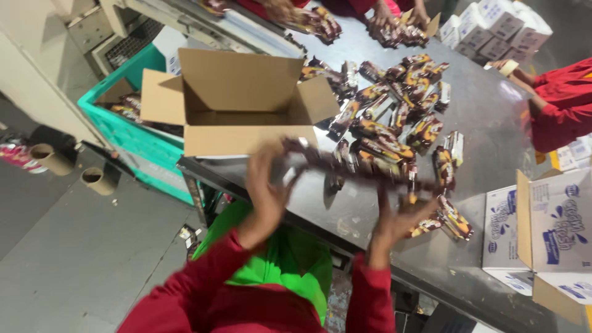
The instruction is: The person packs individually wrapped snack bars from a metal table into cardboard boxes. They arrange the bars in rows and place them into open boxes, repeating the process as more bars arrive on the table.
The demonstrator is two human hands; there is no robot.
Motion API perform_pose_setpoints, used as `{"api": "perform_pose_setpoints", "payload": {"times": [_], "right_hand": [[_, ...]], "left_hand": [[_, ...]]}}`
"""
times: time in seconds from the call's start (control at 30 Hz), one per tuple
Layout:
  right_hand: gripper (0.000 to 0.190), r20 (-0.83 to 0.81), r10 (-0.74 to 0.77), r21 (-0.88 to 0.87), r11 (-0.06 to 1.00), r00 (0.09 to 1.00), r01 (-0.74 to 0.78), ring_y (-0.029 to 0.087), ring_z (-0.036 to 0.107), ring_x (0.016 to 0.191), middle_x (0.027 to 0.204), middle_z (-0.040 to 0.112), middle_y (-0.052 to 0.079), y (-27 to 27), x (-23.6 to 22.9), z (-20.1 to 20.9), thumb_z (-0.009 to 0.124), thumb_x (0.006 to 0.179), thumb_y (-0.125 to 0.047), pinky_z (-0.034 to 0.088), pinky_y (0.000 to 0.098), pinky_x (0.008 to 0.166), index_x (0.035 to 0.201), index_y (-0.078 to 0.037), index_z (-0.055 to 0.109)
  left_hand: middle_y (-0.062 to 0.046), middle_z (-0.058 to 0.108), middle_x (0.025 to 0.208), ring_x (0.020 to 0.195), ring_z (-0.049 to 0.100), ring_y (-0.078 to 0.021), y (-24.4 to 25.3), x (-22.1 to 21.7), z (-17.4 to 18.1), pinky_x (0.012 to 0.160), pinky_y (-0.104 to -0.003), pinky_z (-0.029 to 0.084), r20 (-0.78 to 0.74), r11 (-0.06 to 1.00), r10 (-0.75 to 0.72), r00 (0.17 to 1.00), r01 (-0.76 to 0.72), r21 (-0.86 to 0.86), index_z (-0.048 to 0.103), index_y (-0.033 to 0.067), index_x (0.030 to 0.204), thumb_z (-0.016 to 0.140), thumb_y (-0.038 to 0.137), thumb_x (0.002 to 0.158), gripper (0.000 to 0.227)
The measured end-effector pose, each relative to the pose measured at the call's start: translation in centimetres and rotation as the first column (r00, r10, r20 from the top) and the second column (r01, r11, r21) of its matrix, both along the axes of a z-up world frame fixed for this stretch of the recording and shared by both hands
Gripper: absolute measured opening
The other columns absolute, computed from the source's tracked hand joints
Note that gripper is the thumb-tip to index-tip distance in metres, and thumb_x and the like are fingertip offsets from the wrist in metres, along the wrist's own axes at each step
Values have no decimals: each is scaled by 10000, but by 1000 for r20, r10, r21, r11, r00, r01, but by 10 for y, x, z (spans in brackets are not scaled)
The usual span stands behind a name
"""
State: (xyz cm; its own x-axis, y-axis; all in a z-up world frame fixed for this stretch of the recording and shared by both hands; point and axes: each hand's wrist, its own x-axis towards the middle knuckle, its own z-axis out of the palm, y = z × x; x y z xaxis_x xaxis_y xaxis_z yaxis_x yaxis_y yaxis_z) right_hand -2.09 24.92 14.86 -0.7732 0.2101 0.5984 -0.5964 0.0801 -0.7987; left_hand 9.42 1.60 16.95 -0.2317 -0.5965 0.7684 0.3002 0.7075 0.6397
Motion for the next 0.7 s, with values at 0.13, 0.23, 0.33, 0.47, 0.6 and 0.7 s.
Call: {"api": "perform_pose_setpoints", "payload": {"times": [0.13,0.23,0.33,0.47,0.6,0.7], "right_hand": [[1057,-438,54,147,989,897,11,303,421,1413,1595,272,161,-113,-81,28,1003,787,-166,606,434,1026,1552,-97,278],[1017,-220,187,225,965,957,-137,315,523,1321,1435,462,163,-179,-97,24,1009,747,-236,559,431,1037,1517,-34,377],[959,-236,247,278,944,940,-178,298,551,1278,1370,516,141,-223,-103,13,995,767,-272,540,429,1042,1472,-14,397],[901,-36,336,312,899,941,-309,296,552,1206,1281,513,148,-223,-96,-10,953,733,-336,534,424,991,1391,-10,431],[825,79,200,535,818,977,-210,279,586,1153,1201,582,152,-203,-89,-19,956,698,-396,503,423,958,1269,-7,506],[506,-63,5,943,328,998,58,360,526,1134,1170,634,125,-195,-108,0,840,880,-442,465,483,896,1182,-84,648]], "left_hand": [[-151,499,1324,1153,599,-251,-95,4,44,993,-361,549,-95,992,-44,994,54,112,495,0,1392,907,13,806,716],[-127,518,1226,1111,622,-252,-154,3,54,938,-339,566,-10,989,-4,1000,5,148,513,24,1340,950,77,779,713],[-116,556,1089,980,608,-268,-188,-2,34,849,-361,515,177,975,166,970,-188,118,543,32,1274,988,154,698,737],[-131,585,1130,1042,603,-327,-198,-3,-10,891,-408,508,199,980,170,965,-186,68,578,44,1252,970,237,684,717],[-169,591,1107,1067,558,-410,-199,2,-23,929,-499,457,501,957,289,816,-261,-128,591,-10,1162,981,414,681,750],[-191,581,1098,1069,549,-401,-208,6,-7,878,-533,438,684,920,390,616,-229,-319,645,-11,992,943,460,645,657]]}}
